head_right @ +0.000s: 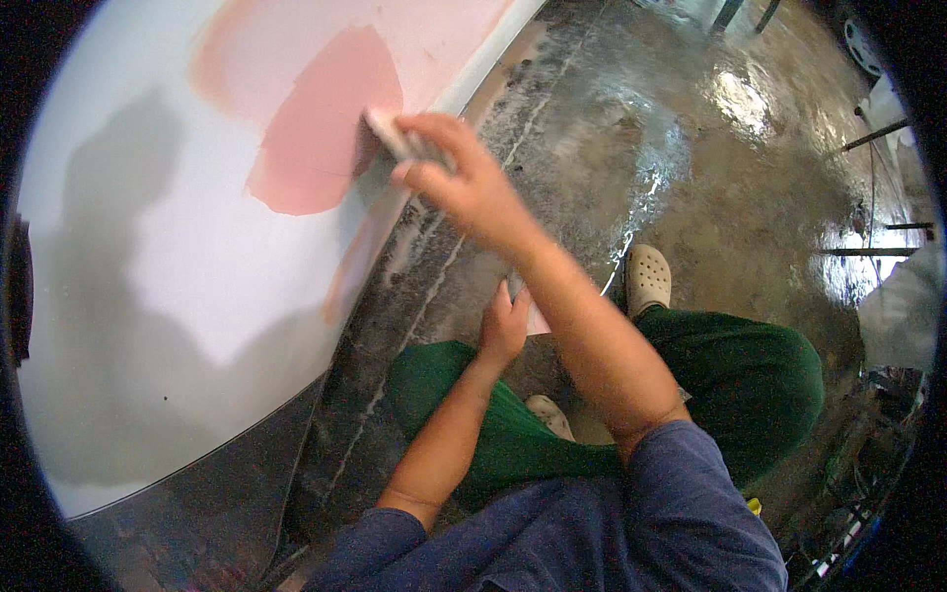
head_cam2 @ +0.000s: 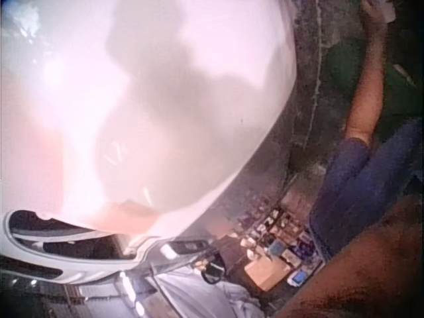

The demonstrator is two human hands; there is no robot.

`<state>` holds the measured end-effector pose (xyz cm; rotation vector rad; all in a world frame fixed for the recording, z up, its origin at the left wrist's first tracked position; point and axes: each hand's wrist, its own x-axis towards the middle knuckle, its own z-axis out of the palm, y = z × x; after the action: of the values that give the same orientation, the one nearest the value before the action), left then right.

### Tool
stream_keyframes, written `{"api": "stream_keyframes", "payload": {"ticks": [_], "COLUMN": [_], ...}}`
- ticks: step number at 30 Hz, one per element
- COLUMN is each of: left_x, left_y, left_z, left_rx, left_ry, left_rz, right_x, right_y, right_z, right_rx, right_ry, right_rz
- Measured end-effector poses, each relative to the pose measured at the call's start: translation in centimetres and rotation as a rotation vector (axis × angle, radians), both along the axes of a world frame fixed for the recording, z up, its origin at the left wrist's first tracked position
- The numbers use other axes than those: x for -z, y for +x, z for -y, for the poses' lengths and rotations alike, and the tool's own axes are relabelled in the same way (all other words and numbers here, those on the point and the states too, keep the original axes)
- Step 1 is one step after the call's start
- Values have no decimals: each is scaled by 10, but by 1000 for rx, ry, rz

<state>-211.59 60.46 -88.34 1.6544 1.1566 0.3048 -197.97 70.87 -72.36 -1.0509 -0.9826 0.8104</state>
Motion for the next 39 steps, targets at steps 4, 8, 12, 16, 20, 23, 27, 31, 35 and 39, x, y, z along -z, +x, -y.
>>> {"api": "stream_keyframes", "payload": {"ticks": [4, 8, 12, 16, 20, 23, 27, 31, 35, 39], "left_x": [11, -3, 1, -27, -51, -85, -183, -228, -229, -214], "left_y": [2, 18, 17, 35, 23, 20, 2, -5, -31, -48], "left_z": [5, 0, 4, -2, -12, -16, -20, -13, -8, -4], "left_rx": [56, 15, 81, -39, -179, -441, -536, -546, -586, -525], "left_ry": [37, -176, 153, 56, -12, -276, -577, -668, -617, -242], "left_rz": [-75, -263, 150, 218, 400, 785, 1058, 983, 1021, 735], "right_x": [-2, -13, -34, -61, -108, -98, -110, -117, -74, -64], "right_y": [-69, -86, -35, 42, 74, 92, 36, -6, 13, 33], "right_z": [30, 52, 66, 105, 149, 188, 197, 208, 217, 189], "right_rx": [58, -98, -317, -400, -133, 166, 102, -62, 17, 214], "right_ry": [43, -19, -112, 58, 79, -135, -199, -71, -295, -370], "right_rz": [188, 246, -259, -1050, -834, -300, 541, 965, 1076, 821]}}
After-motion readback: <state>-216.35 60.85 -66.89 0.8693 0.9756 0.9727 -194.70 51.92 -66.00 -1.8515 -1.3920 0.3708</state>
